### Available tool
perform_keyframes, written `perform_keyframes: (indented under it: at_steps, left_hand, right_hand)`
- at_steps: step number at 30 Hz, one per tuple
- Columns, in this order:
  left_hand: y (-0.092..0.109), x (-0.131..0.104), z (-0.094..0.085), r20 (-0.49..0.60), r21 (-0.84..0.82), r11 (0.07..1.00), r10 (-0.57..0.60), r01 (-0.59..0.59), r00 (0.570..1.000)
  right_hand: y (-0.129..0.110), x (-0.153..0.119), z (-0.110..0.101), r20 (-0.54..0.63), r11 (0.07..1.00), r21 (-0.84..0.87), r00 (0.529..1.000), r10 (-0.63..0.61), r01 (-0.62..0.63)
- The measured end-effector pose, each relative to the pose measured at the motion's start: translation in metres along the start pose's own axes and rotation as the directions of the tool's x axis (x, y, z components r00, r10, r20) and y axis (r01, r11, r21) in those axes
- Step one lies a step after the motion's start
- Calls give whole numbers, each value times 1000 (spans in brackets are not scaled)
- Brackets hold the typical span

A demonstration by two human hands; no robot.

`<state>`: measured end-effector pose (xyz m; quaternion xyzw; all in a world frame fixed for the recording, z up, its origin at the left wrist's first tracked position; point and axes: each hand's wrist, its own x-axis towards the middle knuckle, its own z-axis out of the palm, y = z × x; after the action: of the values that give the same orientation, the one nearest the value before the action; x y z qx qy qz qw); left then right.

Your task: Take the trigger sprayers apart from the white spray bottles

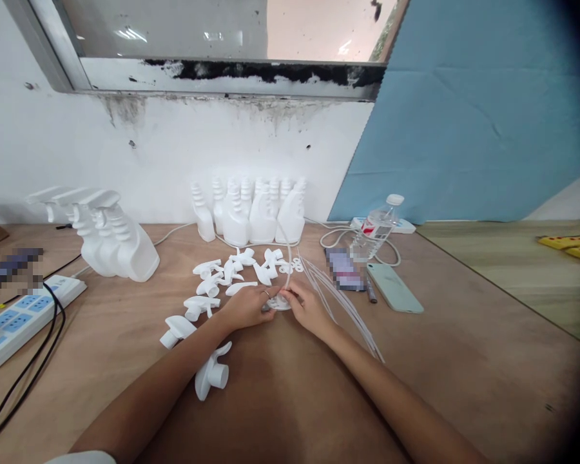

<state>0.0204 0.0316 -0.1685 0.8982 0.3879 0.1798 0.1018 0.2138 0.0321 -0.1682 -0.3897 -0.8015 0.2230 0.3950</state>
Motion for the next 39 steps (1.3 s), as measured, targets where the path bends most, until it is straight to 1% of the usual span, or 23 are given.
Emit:
perform_keyframes:
  at_steps: [3,8,11,14,17,19,21,23,24,26,28,29,31,33,34,35,36,37,38,39]
  left_hand:
    - [-1,0,2,-14,9,1000,-1,1,1000]
    - [0,1,3,-17,13,1000,14,-14,1000]
    - [2,1,1,-15,26,1000,10,-10,1000]
    - [3,2,0,-11,37,999,-6,6,1000]
    - [3,1,0,5,40,998,-41,41,999]
    - [4,0,-1,-1,18,997,-76,76,997]
    - [4,-1,-2,-27,-45,993,-110,109,994]
    - [3,-3,-3,-57,-129,982,-149,141,987]
    - [3,-4,-4,-65,-166,974,-169,156,983]
    - [1,-5,-6,-70,-217,960,-198,179,978]
    - [1,-6,-7,-67,-249,952,-198,176,978]
    - [1,-7,-7,-62,-262,950,-192,170,979]
    - [2,-8,-10,-41,-294,943,-174,154,984]
    - [3,-7,-16,-26,-353,927,-148,129,989]
    - [2,-6,-21,-39,-384,916,-140,115,989]
    - [0,-4,-26,-76,-412,905,-148,104,986]
    - [-5,-2,-32,-135,-436,895,-173,98,976]
    - [-12,1,-39,-213,-449,888,-219,103,952]
    - [-22,5,-45,-306,-457,881,-285,123,908]
    - [-34,9,-52,-399,-471,871,-351,139,847]
  right_hand:
    - [-1,0,2,1,1000,-12,1000,16,-16]
    - [-3,0,1,-14,998,-53,999,-39,38]
    - [-1,0,1,-29,998,-55,999,-30,28]
    - [1,-1,1,-33,999,-46,999,-22,21]
    - [2,-4,3,-64,998,-48,997,-43,40]
    - [3,-8,4,-82,997,-59,995,-57,53]
    - [3,-11,4,-98,995,-67,992,-84,77]
    - [3,-12,1,-110,988,-68,983,-147,140]
    - [3,-13,0,-98,979,-75,976,-196,189]
    - [4,-12,-3,-7,951,-119,958,-287,284]
    - [6,-12,-3,122,924,-191,942,-313,332]
    - [8,-12,-2,164,913,-228,937,-307,339]
    - [14,-11,1,180,897,-285,938,-297,338]
    - [18,-11,5,141,892,-315,946,-294,324]
    - [20,-11,5,115,895,-323,952,-285,307]
    - [21,-12,5,89,901,-326,958,-271,285]
    - [21,-12,5,63,909,-324,965,-255,261]
    - [21,-12,4,38,918,-319,971,-237,237]
    - [20,-13,3,18,925,-312,975,-222,217]
    - [19,-13,1,5,931,-304,977,-213,205]
